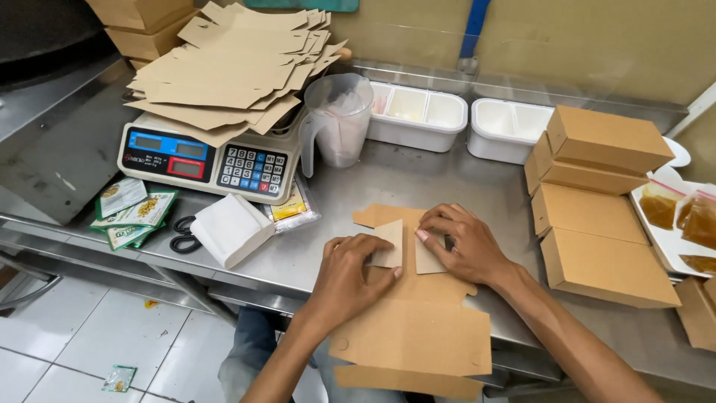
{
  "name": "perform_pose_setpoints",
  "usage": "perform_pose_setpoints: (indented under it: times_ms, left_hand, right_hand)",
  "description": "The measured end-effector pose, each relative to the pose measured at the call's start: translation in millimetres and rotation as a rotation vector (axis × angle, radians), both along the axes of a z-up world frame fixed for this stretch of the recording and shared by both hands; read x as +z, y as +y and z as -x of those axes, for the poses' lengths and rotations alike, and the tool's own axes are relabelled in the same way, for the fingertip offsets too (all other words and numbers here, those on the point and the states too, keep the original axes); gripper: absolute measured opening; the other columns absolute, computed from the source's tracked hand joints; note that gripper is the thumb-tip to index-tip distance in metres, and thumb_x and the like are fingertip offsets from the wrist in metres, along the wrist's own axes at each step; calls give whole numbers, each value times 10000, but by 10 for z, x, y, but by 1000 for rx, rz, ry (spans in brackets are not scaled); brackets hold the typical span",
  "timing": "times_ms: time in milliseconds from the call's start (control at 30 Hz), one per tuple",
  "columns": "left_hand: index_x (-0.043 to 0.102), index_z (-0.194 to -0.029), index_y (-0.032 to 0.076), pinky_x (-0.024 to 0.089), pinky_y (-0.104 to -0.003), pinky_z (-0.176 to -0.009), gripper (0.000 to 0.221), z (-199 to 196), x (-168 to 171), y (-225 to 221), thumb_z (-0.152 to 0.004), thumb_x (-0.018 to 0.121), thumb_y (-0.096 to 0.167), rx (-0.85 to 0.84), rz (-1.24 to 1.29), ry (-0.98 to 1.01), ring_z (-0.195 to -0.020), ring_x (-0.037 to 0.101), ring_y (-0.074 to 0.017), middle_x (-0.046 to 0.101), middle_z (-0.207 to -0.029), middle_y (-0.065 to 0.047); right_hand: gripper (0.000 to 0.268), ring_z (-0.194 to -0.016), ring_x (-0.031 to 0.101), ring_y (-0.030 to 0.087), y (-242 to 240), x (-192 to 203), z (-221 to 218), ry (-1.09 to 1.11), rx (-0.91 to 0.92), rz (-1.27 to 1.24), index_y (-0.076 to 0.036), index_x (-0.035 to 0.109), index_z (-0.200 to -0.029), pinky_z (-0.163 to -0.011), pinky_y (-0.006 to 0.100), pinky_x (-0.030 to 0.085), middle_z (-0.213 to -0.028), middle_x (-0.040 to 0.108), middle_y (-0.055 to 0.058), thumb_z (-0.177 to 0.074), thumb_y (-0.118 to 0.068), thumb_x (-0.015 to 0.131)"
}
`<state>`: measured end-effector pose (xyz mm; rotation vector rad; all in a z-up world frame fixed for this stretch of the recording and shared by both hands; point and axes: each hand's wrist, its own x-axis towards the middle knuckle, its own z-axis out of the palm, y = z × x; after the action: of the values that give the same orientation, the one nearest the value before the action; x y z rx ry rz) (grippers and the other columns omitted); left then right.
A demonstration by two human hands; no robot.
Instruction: Assembling a cardboard box from a flat template by folding and tucking the edges.
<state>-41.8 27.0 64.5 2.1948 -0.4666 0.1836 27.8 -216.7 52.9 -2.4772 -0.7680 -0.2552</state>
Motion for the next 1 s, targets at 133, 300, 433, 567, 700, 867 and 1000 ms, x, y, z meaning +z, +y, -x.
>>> perform_pose_setpoints:
  times_ms: [133,300,433,567,700,867,1000]
  left_hand:
    - [757,-1168,36,351,-619,-1135,340,-8,26,99,-859,753,178,-44,-23,47,-1144,714,-386,775,-1151,-174]
    - [765,-1142,31,437,-574,-1070,252,-175,-23,267,-923,676,119,-232,-6,12,-1117,712,-408,782,-1120,-184]
    - [711,-1217,0,456,-630,-1025,384,-369,17,393,-849,727,109,-260,52,-62,-1184,639,-514,729,-1213,-257]
    - [561,-1460,13,154,-744,-1205,791,-642,11,465,-738,782,250,-335,62,-9,-1479,334,-581,513,-1533,-311]
    - [487,-1529,52,107,-679,-1249,976,-787,-100,493,-690,864,378,-367,75,65,-1495,374,-506,533,-1541,-266]
    - [432,-1557,49,53,-645,-1259,1062,-839,-152,524,-660,908,360,-388,79,118,-1486,413,-463,576,-1510,-239]
    - [431,-1536,1,56,-630,-1254,1027,-880,-174,513,-679,922,280,-380,80,115,-1474,426,-462,592,-1483,-249]
  right_hand:
    - [219,-980,690,316,77,31,-132,13,19,-27,-138,766,-888,-860,468,534,-1009,732,67,-942,-341,706]
    - [606,-1180,586,317,212,-53,-249,37,-44,108,-191,705,-1202,-959,455,431,-1252,624,69,-753,-577,834]
    - [803,-1470,378,459,244,-79,-260,120,8,99,-180,572,-1452,-1148,596,321,-1498,483,171,-777,-540,818]
    - [887,-1524,295,479,254,-69,-295,172,44,103,-134,485,-1524,-1219,681,163,-1562,446,228,-793,-519,804]
    - [918,-1518,302,479,249,-75,-302,197,54,85,-108,484,-1519,-1231,689,112,-1566,441,240,-767,-503,832]
    - [937,-1526,295,468,258,-93,-328,209,48,84,-110,495,-1510,-1236,676,91,-1575,440,233,-739,-509,849]
    - [955,-1530,289,469,264,-98,-341,218,55,77,-106,501,-1506,-1230,682,73,-1582,431,236,-711,-485,872]
